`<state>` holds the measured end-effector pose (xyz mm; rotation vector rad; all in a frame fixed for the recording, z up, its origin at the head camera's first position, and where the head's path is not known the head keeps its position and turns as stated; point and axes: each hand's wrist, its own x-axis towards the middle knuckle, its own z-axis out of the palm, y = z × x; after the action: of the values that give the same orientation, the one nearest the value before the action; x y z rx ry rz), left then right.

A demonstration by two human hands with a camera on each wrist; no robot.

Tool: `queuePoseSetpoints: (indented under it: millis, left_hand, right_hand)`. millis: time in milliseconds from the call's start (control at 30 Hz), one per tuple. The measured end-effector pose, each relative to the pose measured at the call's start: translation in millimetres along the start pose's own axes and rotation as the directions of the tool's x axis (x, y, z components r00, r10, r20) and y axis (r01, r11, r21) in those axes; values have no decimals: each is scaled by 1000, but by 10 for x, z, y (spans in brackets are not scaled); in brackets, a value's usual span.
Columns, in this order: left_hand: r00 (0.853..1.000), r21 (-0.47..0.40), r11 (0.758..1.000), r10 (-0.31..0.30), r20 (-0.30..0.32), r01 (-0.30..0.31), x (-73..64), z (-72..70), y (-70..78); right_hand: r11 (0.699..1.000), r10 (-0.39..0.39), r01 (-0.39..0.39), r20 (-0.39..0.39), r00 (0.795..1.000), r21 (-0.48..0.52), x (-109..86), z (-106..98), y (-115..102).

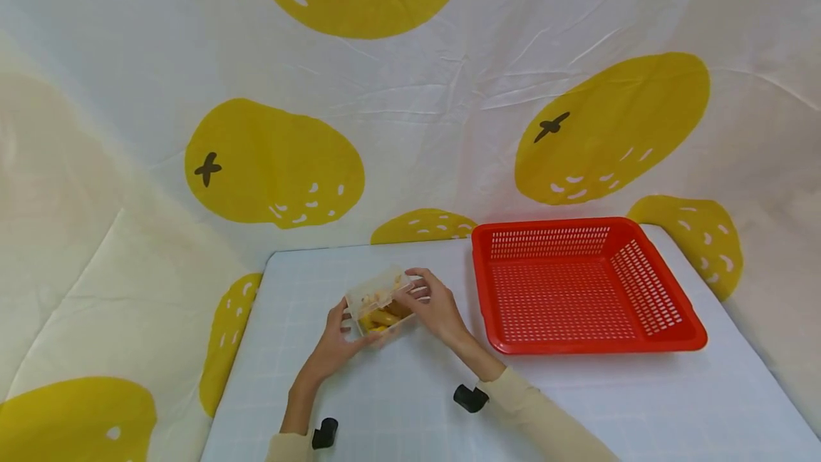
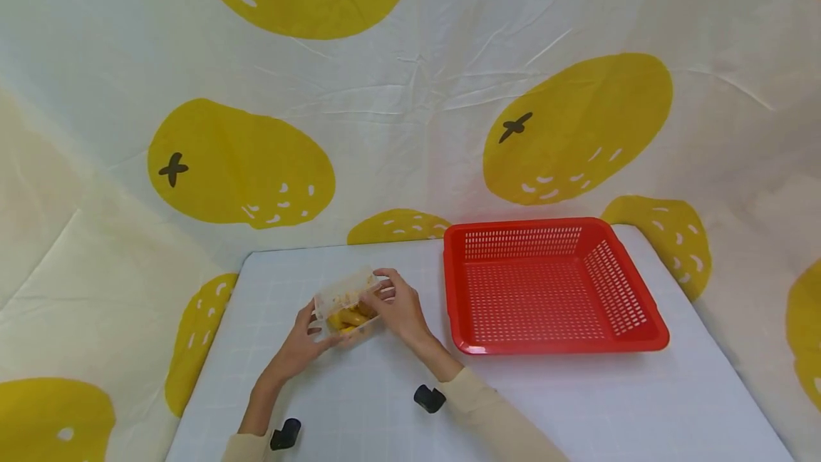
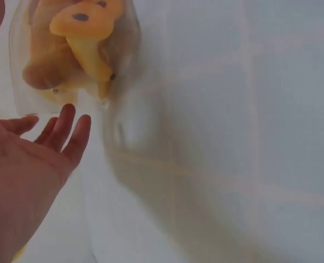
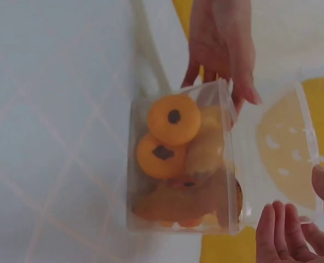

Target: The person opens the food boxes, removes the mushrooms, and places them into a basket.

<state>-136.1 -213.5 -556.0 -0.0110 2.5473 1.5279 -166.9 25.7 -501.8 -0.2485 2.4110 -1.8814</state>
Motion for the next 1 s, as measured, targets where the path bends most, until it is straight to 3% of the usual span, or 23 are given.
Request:
queuePoseSetpoints:
  millis: [133, 233, 433, 533, 633, 1000]
  left_hand:
    - [996, -27, 999, 36, -87, -38, 33, -13, 48]
    - [983, -35, 998, 47, -178, -55, 50, 7, 91]
    - [936, -90, 996, -16, -352, -17, 70, 106, 175]
    - [913, -131, 991, -56, -405, 3, 82, 145, 223]
    - [902, -166, 986, -91, -423, 22, 87, 157, 267]
    - [888, -221, 970, -188, -420, 102, 37, 150, 327]
  right_hand:
    - [993, -103, 104, 13, 995, -53, 79, -23, -2]
    - [982, -164, 166, 29, 986, -89, 142, -32, -13]
    - [970, -199, 203, 43, 979, -133, 263, -33, -73]
    - [964, -213, 216, 34, 976, -157, 332, -35, -112]
    - [958, -223, 225, 30, 974, -176, 399, -44, -155]
    - [949, -195, 212, 91, 977, -234, 667, -35, -293]
